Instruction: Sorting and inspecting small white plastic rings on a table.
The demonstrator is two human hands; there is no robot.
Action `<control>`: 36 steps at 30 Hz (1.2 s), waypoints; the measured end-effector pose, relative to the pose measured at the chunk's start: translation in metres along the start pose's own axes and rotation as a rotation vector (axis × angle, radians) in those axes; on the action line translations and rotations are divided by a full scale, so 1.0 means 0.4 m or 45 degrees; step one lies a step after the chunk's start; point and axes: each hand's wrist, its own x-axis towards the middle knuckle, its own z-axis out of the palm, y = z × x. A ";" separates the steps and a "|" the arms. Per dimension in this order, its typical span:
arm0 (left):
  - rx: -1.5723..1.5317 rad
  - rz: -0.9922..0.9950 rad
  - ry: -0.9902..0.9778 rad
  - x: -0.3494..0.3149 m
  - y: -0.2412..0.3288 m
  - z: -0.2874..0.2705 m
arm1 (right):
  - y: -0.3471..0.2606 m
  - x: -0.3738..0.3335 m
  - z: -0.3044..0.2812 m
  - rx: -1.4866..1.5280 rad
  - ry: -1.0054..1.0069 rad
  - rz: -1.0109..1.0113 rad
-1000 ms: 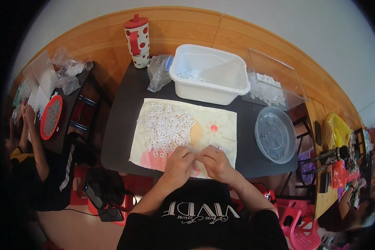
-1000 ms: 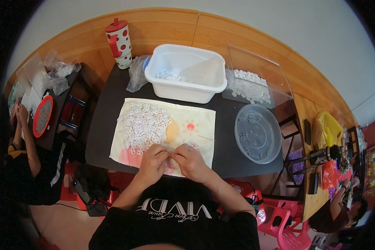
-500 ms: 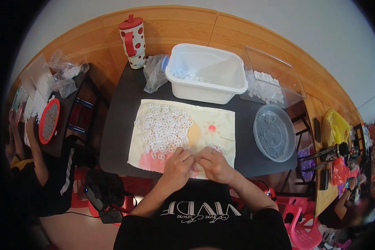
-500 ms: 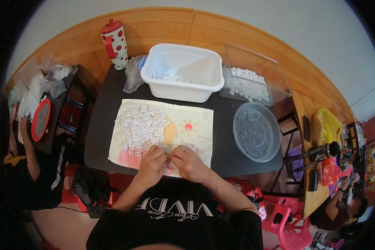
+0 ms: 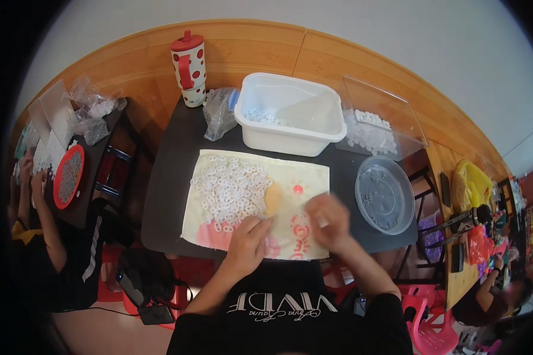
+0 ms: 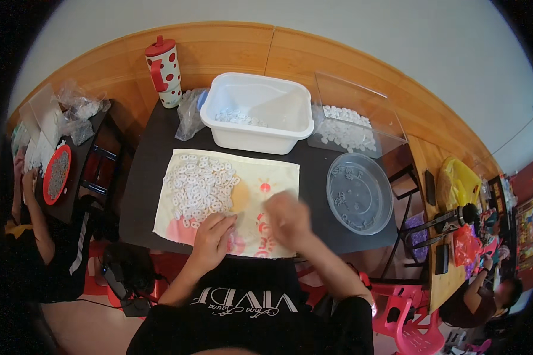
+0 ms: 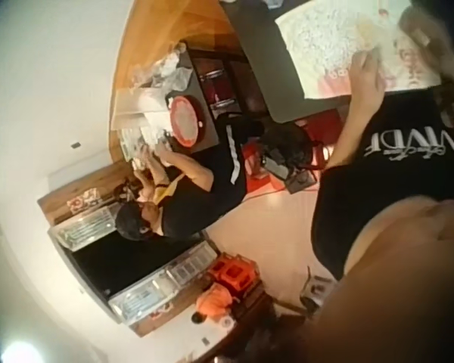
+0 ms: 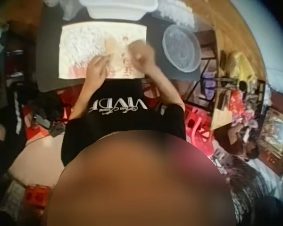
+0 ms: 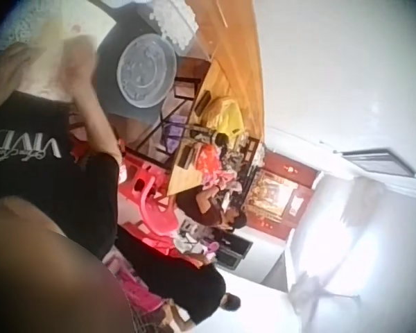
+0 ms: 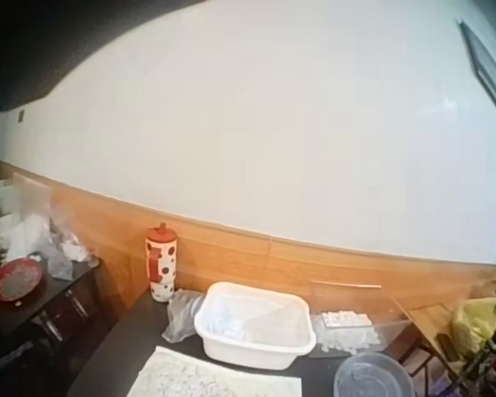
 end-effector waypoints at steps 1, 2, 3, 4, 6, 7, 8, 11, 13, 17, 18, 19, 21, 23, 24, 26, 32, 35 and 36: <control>0.042 0.072 0.002 -0.008 -0.009 0.001 | 0.017 0.050 -0.040 -0.106 0.159 0.044; 0.081 0.150 -0.006 -0.016 -0.014 0.000 | 0.051 0.103 -0.079 -0.332 0.304 -0.007; 0.081 0.142 -0.003 -0.026 -0.019 -0.003 | 0.066 0.159 -0.127 -0.347 0.347 0.165; 0.090 0.161 -0.009 -0.027 -0.024 -0.001 | 0.108 0.212 -0.172 -0.433 0.407 0.116; 0.093 0.196 -0.022 -0.016 -0.018 0.003 | 0.251 0.277 -0.265 -0.647 0.420 0.145; 0.093 0.198 -0.005 -0.014 -0.015 0.005 | 0.304 0.290 -0.297 -0.634 0.399 0.159; 0.099 0.192 0.019 -0.016 -0.014 0.002 | 0.324 0.278 -0.313 -0.626 0.397 0.154; 0.087 0.176 0.022 -0.021 -0.018 0.002 | 0.323 0.269 -0.283 -0.637 0.432 0.308; 0.072 0.167 0.009 -0.021 -0.018 0.004 | 0.240 0.223 -0.190 -0.336 0.336 0.581; 0.085 0.173 0.017 -0.026 -0.017 -0.008 | 0.083 0.137 0.008 0.081 -0.413 0.374; 0.087 0.171 0.012 -0.024 -0.014 -0.008 | 0.070 0.124 0.047 0.004 -0.503 0.160; 0.079 0.169 0.023 -0.024 -0.013 -0.007 | 0.061 0.121 0.077 0.007 -0.501 0.164; 0.078 0.162 0.042 -0.023 -0.011 -0.004 | 0.054 0.122 0.124 -0.154 -0.533 0.144; 0.084 0.163 0.070 -0.022 -0.016 0.003 | 0.063 0.135 0.149 -0.208 -0.549 0.202; 0.086 0.164 0.070 -0.022 -0.016 0.003 | 0.070 0.141 0.157 -0.269 -0.565 0.263; 0.097 0.172 0.075 -0.023 -0.016 0.004 | 0.086 0.136 0.170 -0.254 -0.596 0.274; 0.084 0.153 0.069 -0.026 -0.013 -0.001 | 0.069 0.103 0.146 -0.012 -0.513 0.258; 0.033 0.146 0.158 -0.028 -0.014 0.000 | 0.034 0.093 0.084 0.177 -0.657 0.382; 0.034 0.143 0.157 -0.027 -0.013 0.001 | 0.021 0.090 0.066 0.349 -0.783 0.490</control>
